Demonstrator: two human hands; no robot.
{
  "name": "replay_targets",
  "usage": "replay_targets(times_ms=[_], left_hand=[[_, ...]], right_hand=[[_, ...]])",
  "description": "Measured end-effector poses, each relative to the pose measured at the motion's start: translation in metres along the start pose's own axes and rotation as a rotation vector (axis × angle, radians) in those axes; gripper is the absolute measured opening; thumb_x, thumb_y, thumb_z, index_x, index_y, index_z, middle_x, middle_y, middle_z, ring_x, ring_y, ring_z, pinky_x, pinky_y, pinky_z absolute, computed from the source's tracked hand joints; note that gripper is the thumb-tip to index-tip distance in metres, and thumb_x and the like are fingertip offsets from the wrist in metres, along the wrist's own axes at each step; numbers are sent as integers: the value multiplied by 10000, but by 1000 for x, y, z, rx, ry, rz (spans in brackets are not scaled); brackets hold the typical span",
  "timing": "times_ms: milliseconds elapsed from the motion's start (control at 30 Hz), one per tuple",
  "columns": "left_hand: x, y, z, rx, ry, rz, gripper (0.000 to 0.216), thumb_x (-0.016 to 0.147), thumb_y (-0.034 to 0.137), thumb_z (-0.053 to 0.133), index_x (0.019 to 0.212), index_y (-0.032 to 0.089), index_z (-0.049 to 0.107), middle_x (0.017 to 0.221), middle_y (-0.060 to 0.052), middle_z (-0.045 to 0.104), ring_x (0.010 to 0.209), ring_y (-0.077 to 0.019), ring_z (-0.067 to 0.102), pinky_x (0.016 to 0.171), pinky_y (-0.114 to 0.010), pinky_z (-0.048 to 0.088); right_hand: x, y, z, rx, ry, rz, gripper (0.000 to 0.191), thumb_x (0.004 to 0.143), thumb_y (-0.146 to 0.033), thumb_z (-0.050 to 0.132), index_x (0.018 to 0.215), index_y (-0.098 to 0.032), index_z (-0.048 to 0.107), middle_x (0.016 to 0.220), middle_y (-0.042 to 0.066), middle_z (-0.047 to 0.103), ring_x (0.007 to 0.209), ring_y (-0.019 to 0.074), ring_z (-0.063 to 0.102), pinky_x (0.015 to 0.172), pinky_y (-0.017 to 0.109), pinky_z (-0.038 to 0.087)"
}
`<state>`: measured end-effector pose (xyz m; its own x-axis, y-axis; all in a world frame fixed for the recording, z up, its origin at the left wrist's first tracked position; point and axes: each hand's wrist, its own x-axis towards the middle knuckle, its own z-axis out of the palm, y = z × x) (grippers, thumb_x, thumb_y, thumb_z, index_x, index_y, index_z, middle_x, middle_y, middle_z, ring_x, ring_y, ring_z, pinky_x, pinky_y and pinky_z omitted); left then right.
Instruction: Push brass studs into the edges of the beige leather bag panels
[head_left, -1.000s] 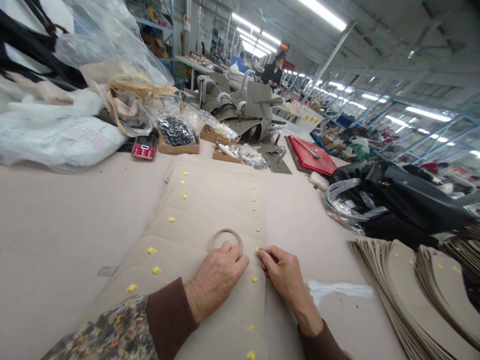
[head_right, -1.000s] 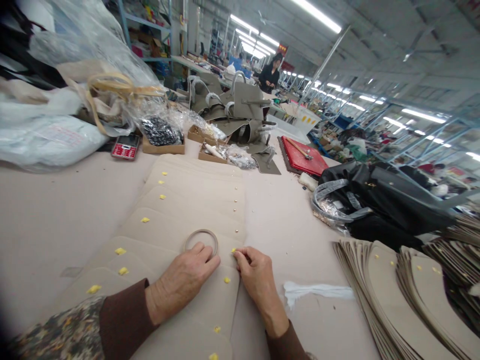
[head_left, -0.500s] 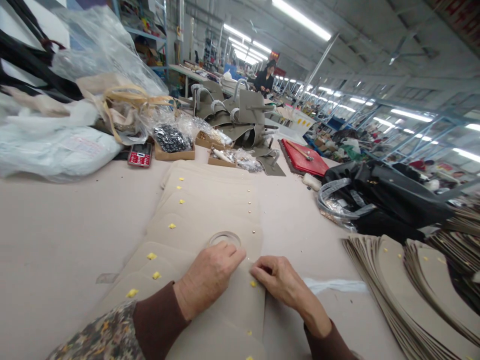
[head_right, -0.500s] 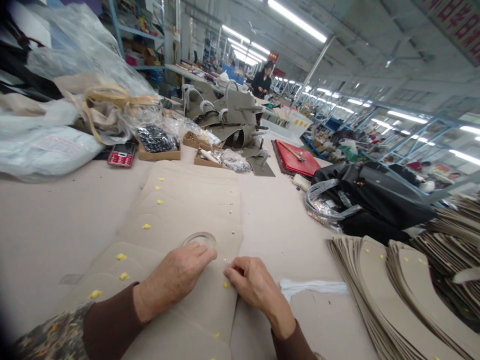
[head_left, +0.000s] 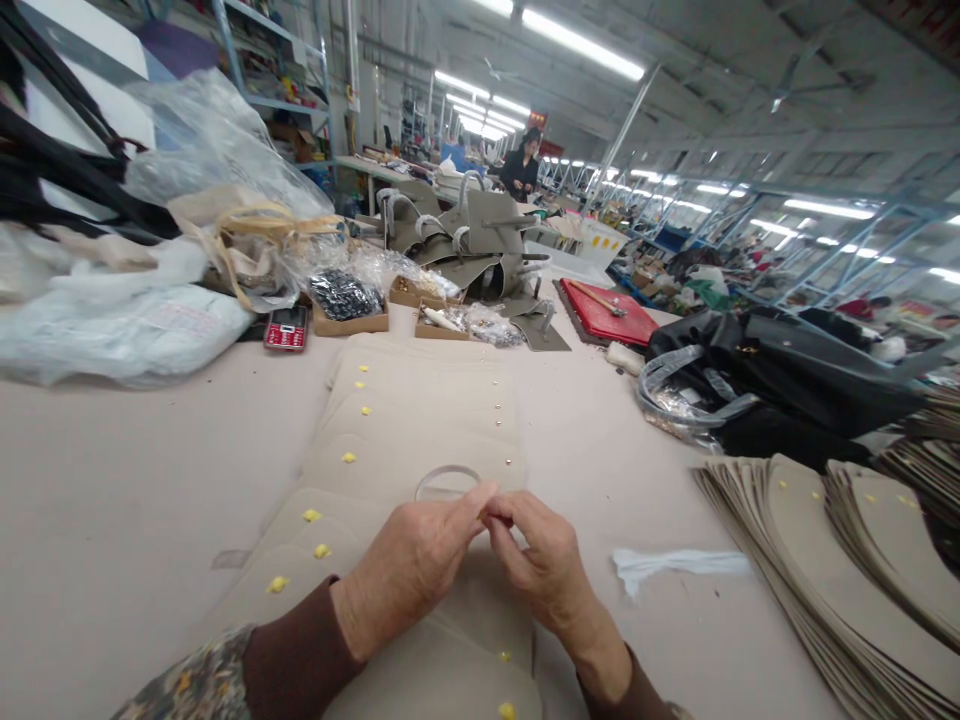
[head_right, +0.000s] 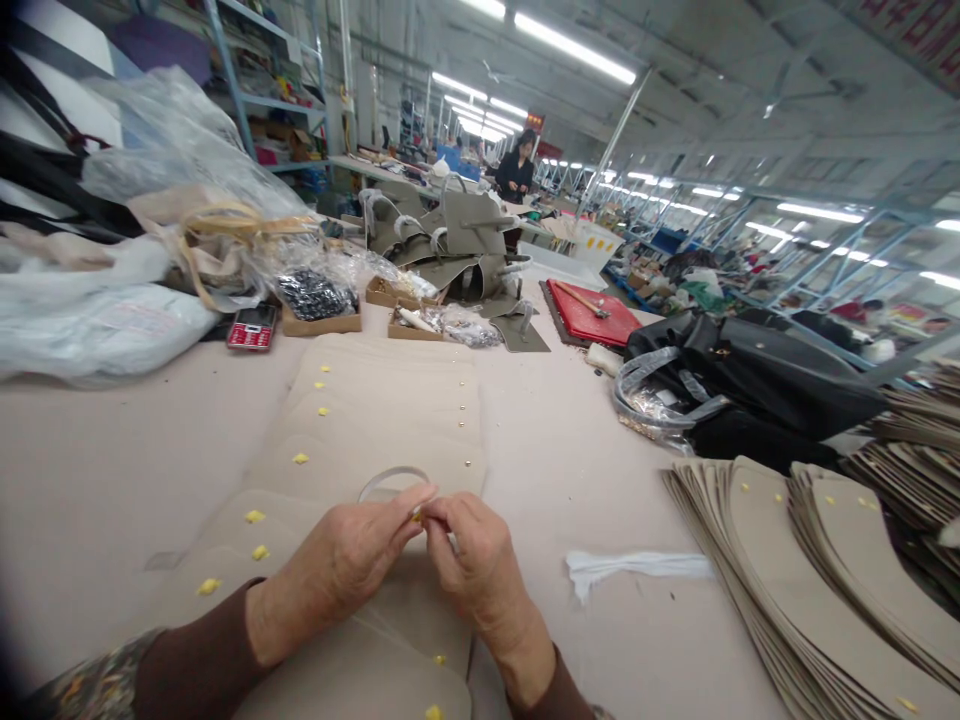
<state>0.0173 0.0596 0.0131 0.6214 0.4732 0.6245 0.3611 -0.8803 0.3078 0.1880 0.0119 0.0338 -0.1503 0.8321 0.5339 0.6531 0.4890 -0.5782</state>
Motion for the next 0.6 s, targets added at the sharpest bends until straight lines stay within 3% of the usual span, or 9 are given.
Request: replay_targets(times_ms=[133, 233, 333, 400, 533, 600], left_hand=[[-2, 2, 0, 0, -28, -43, 287, 995, 199, 354, 1269, 125, 402, 855, -65, 705, 681, -176, 676, 578, -265, 516], [1, 3, -6, -81, -130, -124, 155, 988, 192, 360, 1049, 168, 500, 760, -18, 656, 651, -158, 644, 560, -244, 466], [5, 5, -12, -116, -160, -176, 197, 975, 160, 355, 838, 191, 493, 666, 13, 579, 572, -134, 575, 521, -234, 402], [9, 8, -14, -102, -107, -158, 217, 966, 149, 363, 785, 196, 473, 627, 26, 536, 528, -125, 520, 496, -242, 357], [17, 12, -10, -83, -22, -20, 200, 951, 112, 379, 797, 197, 474, 642, 31, 525, 557, -124, 499, 540, -250, 347], [21, 8, -5, -19, -50, -22, 188, 954, 117, 391, 811, 193, 485, 663, 24, 541, 594, -134, 511, 573, -256, 362]], right_hand=[[-1, 2, 4, -79, 44, -58, 163, 843, -61, 497, 824, -172, 615, 698, 37, 649, 627, 137, 604, 612, 237, 486], [-4, -1, 6, -134, 97, -89, 167, 824, -51, 494, 780, -163, 610, 645, 28, 629, 570, 126, 583, 572, 225, 474], [-5, -7, 8, -122, 130, -36, 167, 799, -64, 505, 747, -162, 630, 612, 15, 620, 540, 118, 573, 552, 220, 463], [-2, -9, 8, -6, 131, 162, 140, 792, -113, 533, 722, -167, 641, 587, 2, 618, 508, 111, 569, 513, 209, 452], [4, 4, 4, 365, 134, 704, 165, 769, -293, 610, 667, -163, 613, 494, -21, 590, 411, 112, 550, 424, 207, 441], [4, 19, 0, 440, 136, 824, 215, 738, -353, 650, 664, -155, 612, 496, -16, 596, 409, 115, 550, 427, 216, 454]])
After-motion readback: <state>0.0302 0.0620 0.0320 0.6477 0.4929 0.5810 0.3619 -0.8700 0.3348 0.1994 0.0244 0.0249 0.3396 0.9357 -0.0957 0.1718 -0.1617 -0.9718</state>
